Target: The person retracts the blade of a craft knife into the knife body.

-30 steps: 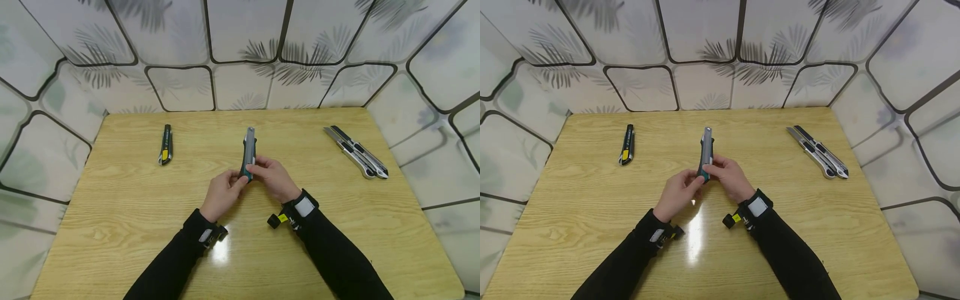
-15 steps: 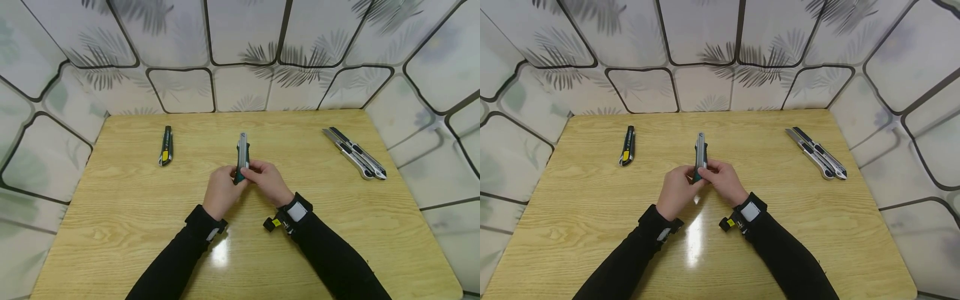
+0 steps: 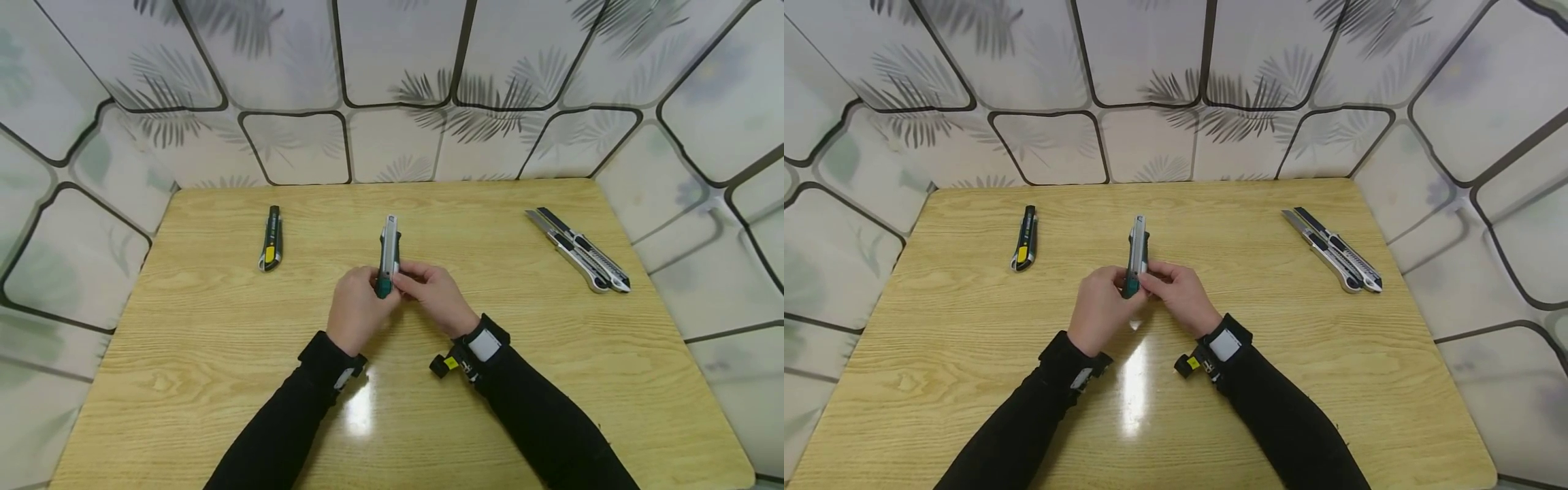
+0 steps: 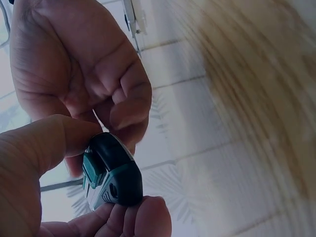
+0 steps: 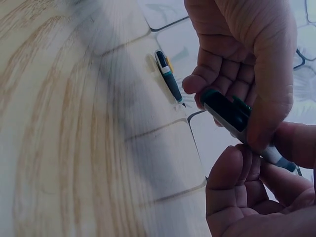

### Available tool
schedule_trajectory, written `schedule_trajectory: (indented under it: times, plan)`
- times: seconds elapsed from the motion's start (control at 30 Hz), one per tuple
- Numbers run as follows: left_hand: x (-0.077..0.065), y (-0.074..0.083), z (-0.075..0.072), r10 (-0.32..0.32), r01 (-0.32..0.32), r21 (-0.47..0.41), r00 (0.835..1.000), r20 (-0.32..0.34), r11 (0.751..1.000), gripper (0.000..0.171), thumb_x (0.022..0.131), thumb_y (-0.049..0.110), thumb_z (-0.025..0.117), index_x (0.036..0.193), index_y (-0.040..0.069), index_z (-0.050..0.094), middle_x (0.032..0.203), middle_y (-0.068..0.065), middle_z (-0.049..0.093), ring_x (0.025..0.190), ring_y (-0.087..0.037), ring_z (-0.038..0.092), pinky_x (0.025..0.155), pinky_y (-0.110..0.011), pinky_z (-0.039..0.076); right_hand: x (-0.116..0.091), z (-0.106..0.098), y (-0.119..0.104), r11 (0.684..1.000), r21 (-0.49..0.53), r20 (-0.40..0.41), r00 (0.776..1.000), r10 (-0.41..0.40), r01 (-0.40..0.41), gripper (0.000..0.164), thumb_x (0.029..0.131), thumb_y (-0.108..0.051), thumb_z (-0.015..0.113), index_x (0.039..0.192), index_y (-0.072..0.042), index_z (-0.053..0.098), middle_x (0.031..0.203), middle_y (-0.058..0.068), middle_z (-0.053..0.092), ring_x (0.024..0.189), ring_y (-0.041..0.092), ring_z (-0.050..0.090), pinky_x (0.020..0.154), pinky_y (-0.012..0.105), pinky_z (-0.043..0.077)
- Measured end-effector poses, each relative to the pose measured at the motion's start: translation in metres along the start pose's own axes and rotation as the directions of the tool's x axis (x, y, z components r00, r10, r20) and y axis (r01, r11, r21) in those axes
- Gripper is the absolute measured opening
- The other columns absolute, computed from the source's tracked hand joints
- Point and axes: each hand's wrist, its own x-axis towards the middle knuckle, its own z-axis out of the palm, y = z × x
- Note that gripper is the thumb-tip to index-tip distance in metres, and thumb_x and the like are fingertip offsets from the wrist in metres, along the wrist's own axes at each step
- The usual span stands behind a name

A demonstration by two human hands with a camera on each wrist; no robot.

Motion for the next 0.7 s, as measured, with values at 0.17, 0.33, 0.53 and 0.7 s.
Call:
schedule_trajectory:
  times: [0.17,0.33,0.53,0.7]
  plan:
    - [0.026,-0.020,-0.015,-0.068,0.068,0.039,0.998,-0.001,0.997,0.033,0.086,0.025,0.080,0.102,-0.002,0.071,0.087,-0.010,0.064,0.073,-0.023,0.059,0.061,-0.034,0.050,0.000,-0.003,0.000,0.998,-0.052,-0.011,1.000,0.024,-0.025,0.042,0.104,-0.030,0.066,0.140,-0.009,0.064,0.125,0.015,0.069,0.102,0.024,0.064,0.088,0.037,0.057]
    - [0.073,-0.055,-0.036,-0.162,0.163,0.143,0.987,-0.020,0.976,0.029,0.087,0.026,0.077,0.089,-0.001,0.066,0.077,-0.010,0.063,0.060,-0.022,0.056,0.051,-0.032,0.045,0.002,-0.006,0.003,0.999,-0.042,0.000,1.000,0.021,-0.021,0.047,0.104,-0.031,0.066,0.142,-0.005,0.061,0.128,0.021,0.067,0.105,0.028,0.063,0.089,0.038,0.056]
    - [0.106,-0.083,-0.052,-0.239,0.228,0.284,0.971,0.007,0.931,0.036,0.089,0.030,0.076,0.078,-0.001,0.062,0.064,-0.008,0.055,0.052,-0.021,0.052,0.045,-0.031,0.041,0.001,-0.007,0.005,0.999,-0.035,0.019,1.000,0.017,-0.016,0.047,0.104,-0.030,0.066,0.142,-0.004,0.061,0.132,0.019,0.066,0.106,0.030,0.063,0.088,0.039,0.056]
    - [0.114,-0.088,-0.057,-0.260,0.230,0.342,0.965,0.044,0.911,0.037,0.088,0.029,0.076,0.072,0.000,0.062,0.061,-0.007,0.054,0.051,-0.021,0.053,0.044,-0.031,0.042,0.003,-0.010,0.006,0.998,-0.054,0.019,1.000,0.014,-0.013,0.047,0.104,-0.031,0.066,0.142,-0.004,0.061,0.127,0.021,0.067,0.105,0.033,0.062,0.087,0.036,0.056]
